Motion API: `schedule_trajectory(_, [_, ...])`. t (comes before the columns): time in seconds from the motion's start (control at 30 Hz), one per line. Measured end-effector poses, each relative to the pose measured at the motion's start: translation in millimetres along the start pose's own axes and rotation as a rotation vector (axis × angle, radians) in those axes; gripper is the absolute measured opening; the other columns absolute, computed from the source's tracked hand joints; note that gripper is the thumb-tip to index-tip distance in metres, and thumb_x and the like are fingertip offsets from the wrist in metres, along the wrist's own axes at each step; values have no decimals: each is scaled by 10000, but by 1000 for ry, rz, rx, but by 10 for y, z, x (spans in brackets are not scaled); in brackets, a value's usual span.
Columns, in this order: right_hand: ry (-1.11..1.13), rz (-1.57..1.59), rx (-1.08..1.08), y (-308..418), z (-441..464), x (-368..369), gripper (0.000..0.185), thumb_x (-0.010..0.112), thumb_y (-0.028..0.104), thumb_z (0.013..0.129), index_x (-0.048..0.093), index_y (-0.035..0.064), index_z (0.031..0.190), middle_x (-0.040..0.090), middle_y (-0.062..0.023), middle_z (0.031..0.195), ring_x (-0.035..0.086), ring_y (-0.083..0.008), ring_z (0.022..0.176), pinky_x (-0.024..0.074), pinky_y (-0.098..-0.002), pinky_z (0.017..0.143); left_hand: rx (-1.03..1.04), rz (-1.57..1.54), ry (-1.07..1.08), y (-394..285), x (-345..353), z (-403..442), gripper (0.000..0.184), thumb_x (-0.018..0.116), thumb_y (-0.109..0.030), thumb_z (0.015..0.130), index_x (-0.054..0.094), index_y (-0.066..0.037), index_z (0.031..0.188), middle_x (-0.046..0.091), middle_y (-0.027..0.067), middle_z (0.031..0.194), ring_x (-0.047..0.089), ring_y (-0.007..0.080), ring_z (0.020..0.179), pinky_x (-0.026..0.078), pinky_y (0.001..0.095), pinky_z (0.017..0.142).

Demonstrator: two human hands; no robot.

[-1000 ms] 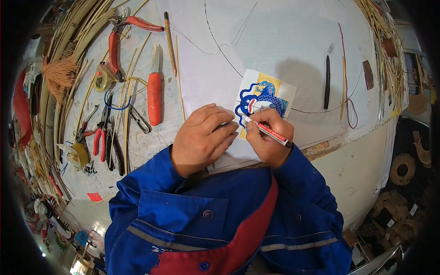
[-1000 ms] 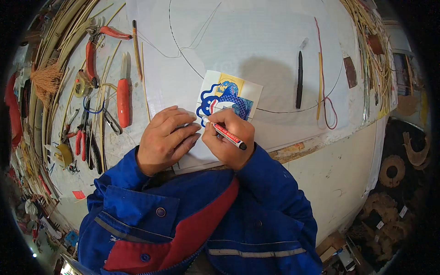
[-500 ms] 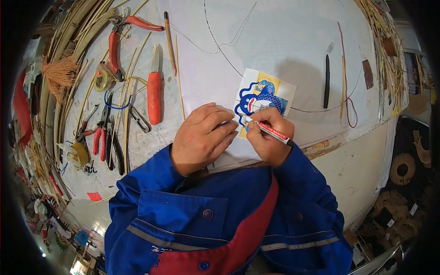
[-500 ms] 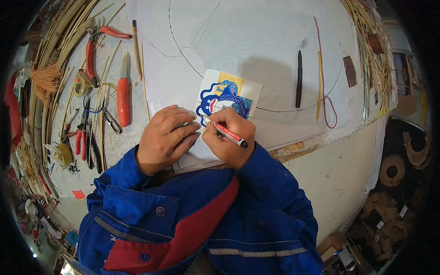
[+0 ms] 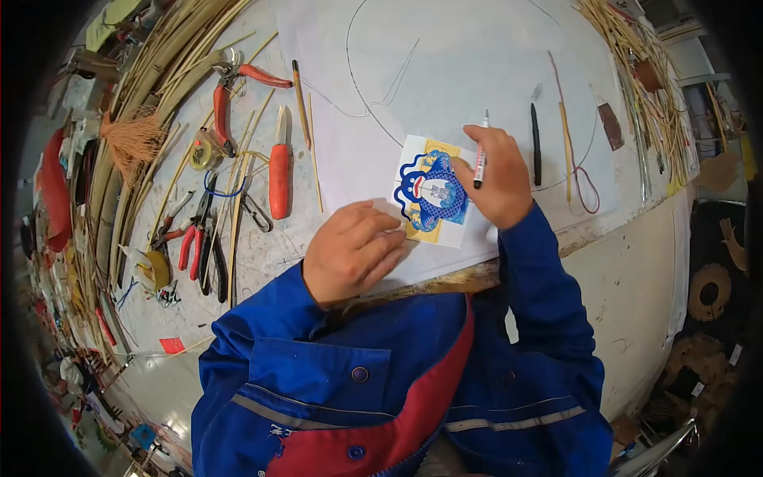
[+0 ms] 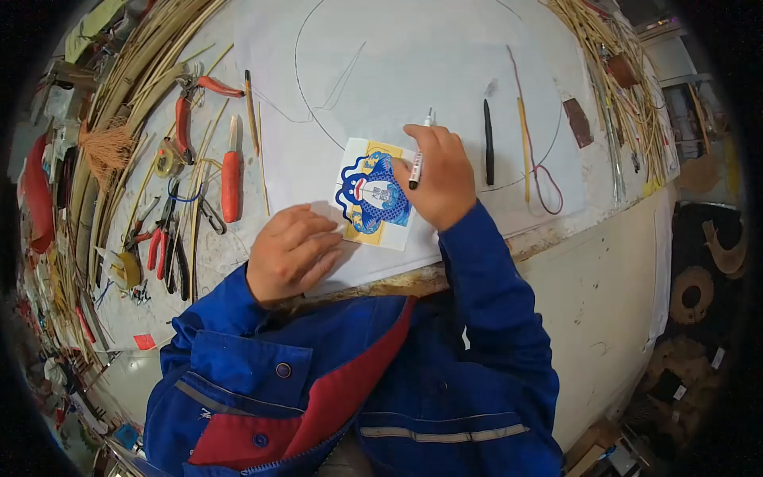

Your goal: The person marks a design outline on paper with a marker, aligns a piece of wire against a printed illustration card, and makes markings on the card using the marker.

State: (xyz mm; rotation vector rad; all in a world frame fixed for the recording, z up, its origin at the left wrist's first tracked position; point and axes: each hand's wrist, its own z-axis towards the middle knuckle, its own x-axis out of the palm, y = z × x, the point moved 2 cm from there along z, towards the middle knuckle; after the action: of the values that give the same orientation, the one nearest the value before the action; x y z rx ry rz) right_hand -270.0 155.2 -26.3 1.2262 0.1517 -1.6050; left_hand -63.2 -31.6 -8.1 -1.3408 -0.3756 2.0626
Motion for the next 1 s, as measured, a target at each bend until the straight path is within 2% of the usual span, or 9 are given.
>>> schedule_trajectory(0.07, [95, -66, -24, -55, 9, 27, 345, 818, 93, 933, 714, 20, 1253, 731, -183, 1097, 721, -387, 903, 597, -430, 819, 18, 4, 16, -137, -15, -38, 237, 867, -92, 874, 796, -47, 1095, 745, 99, 1143, 721, 302, 1094, 595, 469, 1047])
schedule_trajectory(0.23, [157, 70, 75, 35, -266, 70, 339, 835, 76, 900, 711, 32, 1212, 734, -175, 1048, 720, -385, 862, 592, -437, 784, 10, 1, 11, -327, 40, -252, 237, 871, -104, 867, 795, -56, 1087, 751, 95, 1127, 730, 303, 1051, 612, 452, 1015])
schedule_trajectory(0.37, [31, 140, 140, 377, -610, -53, 302, 839, 61, 913, 702, 23, 1180, 722, -188, 981, 717, -354, 802, 590, -415, 753, -10, 6, -10, -387, 48, -283, 241, 872, -112, 865, 796, -60, 1087, 754, 95, 1132, 732, 299, 1034, 615, 434, 987])
schedule_trajectory(0.43, [-7, 210, 321, 551, -822, -156, 311, 831, 21, 932, 689, 18, 1209, 706, -162, 911, 699, -289, 740, 581, -379, 713, -16, -8, -2, -426, 61, -281, 249, 874, -117, 862, 796, -60, 1091, 756, 98, 1135, 734, 293, 1029, 615, 422, 968])
schedule_trajectory(0.47, [0, 208, 328, 582, -925, -189, 311, 831, 21, 932, 689, 18, 1209, 706, -162, 911, 699, -289, 740, 581, -379, 713, -22, -16, 2, -446, 83, -279, 249, 874, -117, 862, 796, -60, 1091, 756, 98, 1135, 734, 293, 1029, 615, 422, 968])
schedule_trajectory(0.57, [-110, 186, 313, 638, -1117, -258, 336, 813, -22, 942, 670, 9, 1245, 696, -136, 927, 681, -235, 745, 566, -345, 693, 78, -91, 2, -460, 150, -169, 279, 890, -120, 845, 798, -60, 1101, 759, 93, 1126, 736, 278, 1016, 613, 408, 946])
schedule_trajectory(0.73, [-212, 172, 315, 349, -1452, -344, 379, 801, -55, 929, 655, 0, 1275, 691, -123, 968, 677, -224, 755, 564, -336, 686, 172, -160, 47, -332, 364, -46, 297, 929, -96, 798, 804, -45, 1063, 764, 113, 1082, 763, 305, 981, 645, 432, 905])
schedule_trajectory(0.83, [-232, 118, 244, 304, -1570, -315, 371, 788, -58, 935, 659, -9, 1279, 692, -147, 1012, 680, -228, 764, 575, -331, 707, 244, -210, 20, -213, 481, -54, 304, 933, -99, 795, 804, -45, 1065, 769, 111, 1103, 768, 294, 1001, 643, 443, 935])
schedule_trajectory(1.0, [-201, 23, 217, 330, -1502, -310, 363, 782, -52, 939, 673, 1, 1281, 691, -150, 1011, 685, -221, 769, 576, -331, 709, 199, -247, 7, -135, 484, -53, 300, 906, -107, 807, 802, -53, 1083, 765, 104, 1132, 750, 284, 1039, 607, 438, 1007])
